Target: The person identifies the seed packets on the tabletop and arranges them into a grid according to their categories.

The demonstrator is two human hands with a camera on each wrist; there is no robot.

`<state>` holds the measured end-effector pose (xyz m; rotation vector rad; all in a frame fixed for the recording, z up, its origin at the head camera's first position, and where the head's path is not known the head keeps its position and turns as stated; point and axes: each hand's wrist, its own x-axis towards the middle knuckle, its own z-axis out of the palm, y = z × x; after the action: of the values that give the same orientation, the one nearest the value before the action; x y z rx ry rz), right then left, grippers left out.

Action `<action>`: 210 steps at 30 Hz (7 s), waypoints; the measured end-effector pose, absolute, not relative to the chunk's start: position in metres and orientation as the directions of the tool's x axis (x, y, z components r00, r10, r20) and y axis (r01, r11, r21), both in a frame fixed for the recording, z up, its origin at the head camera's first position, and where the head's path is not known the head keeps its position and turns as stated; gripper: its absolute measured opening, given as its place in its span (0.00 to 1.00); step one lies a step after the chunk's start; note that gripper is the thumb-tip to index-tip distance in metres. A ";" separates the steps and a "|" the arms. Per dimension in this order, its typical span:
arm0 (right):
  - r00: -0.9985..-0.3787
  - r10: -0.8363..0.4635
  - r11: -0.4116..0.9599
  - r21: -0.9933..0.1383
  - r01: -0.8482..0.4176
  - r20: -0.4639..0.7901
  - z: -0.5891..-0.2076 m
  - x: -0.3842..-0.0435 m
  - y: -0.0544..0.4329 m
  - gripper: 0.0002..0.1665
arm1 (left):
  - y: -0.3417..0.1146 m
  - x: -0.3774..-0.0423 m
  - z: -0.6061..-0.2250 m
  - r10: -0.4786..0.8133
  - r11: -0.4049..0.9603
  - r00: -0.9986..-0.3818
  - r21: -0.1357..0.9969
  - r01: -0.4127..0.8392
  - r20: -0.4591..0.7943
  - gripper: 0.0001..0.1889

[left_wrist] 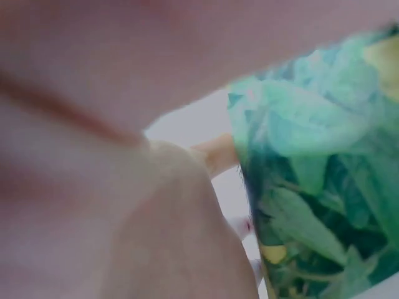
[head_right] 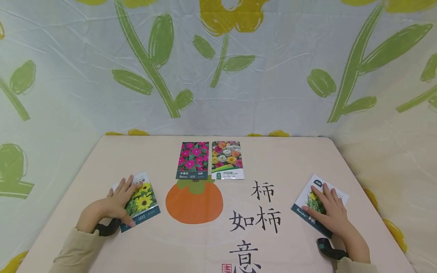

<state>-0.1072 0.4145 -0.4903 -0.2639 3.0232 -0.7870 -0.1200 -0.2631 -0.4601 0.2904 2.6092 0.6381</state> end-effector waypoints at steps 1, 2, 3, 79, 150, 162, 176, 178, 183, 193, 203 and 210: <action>-0.986 -0.165 0.860 -0.484 -0.162 0.036 -0.491 -0.107 0.415 0.46 | -0.262 -0.119 -0.458 0.296 0.875 -0.882 0.476 0.095 -0.368 0.67; -0.986 -0.166 0.860 -0.483 -0.162 0.036 -0.492 -0.107 0.416 0.47 | -0.261 -0.118 -0.455 0.299 0.873 -0.882 0.478 0.098 -0.366 0.67; -0.985 -0.167 0.859 -0.484 -0.165 0.038 -0.493 -0.107 0.416 0.47 | -0.260 -0.117 -0.454 0.302 0.871 -0.882 0.480 0.102 -0.361 0.68; -0.989 -0.144 0.866 -0.481 -0.137 0.022 -0.485 -0.104 0.410 0.46 | -0.214 -0.098 -0.442 0.397 0.873 -0.834 0.436 0.216 -0.382 0.69; -0.990 -0.139 0.861 -0.489 -0.138 0.035 -0.488 -0.102 0.410 0.46 | -0.175 -0.100 -0.440 0.489 0.847 -0.784 0.422 0.323 -0.382 0.68; -0.989 -0.144 0.857 -0.495 -0.145 0.040 -0.489 -0.102 0.411 0.47 | -0.169 -0.103 -0.442 0.520 0.832 -0.766 0.425 0.355 -0.378 0.69; -0.990 -0.138 0.860 -0.494 -0.128 0.017 -0.488 -0.102 0.410 0.47 | -0.159 -0.103 -0.440 0.529 0.829 -0.759 0.424 0.365 -0.379 0.68; -0.990 -0.140 0.860 -0.494 -0.131 0.020 -0.488 -0.103 0.411 0.47 | -0.157 -0.103 -0.440 0.527 0.830 -0.759 0.422 0.364 -0.381 0.68; -0.990 -0.138 0.860 -0.493 -0.134 0.027 -0.487 -0.103 0.410 0.47 | -0.154 -0.104 -0.440 0.524 0.835 -0.758 0.413 0.365 -0.390 0.68; -0.990 -0.141 0.862 -0.489 -0.133 0.021 -0.487 -0.104 0.410 0.47 | -0.146 -0.108 -0.441 0.531 0.832 -0.748 0.410 0.373 -0.397 0.67; -0.989 -0.141 0.864 -0.484 -0.140 0.033 -0.487 -0.104 0.410 0.47 | -0.141 -0.111 -0.441 0.539 0.828 -0.744 0.411 0.382 -0.394 0.68; -0.989 -0.142 0.863 -0.485 -0.141 0.035 -0.488 -0.103 0.410 0.46 | -0.135 -0.112 -0.443 0.547 0.825 -0.741 0.401 0.397 -0.390 0.68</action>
<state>-0.1028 0.4098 -0.4884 -0.2297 3.0306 -0.7883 -0.1124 -0.1350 -0.4434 0.6965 2.5052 0.4014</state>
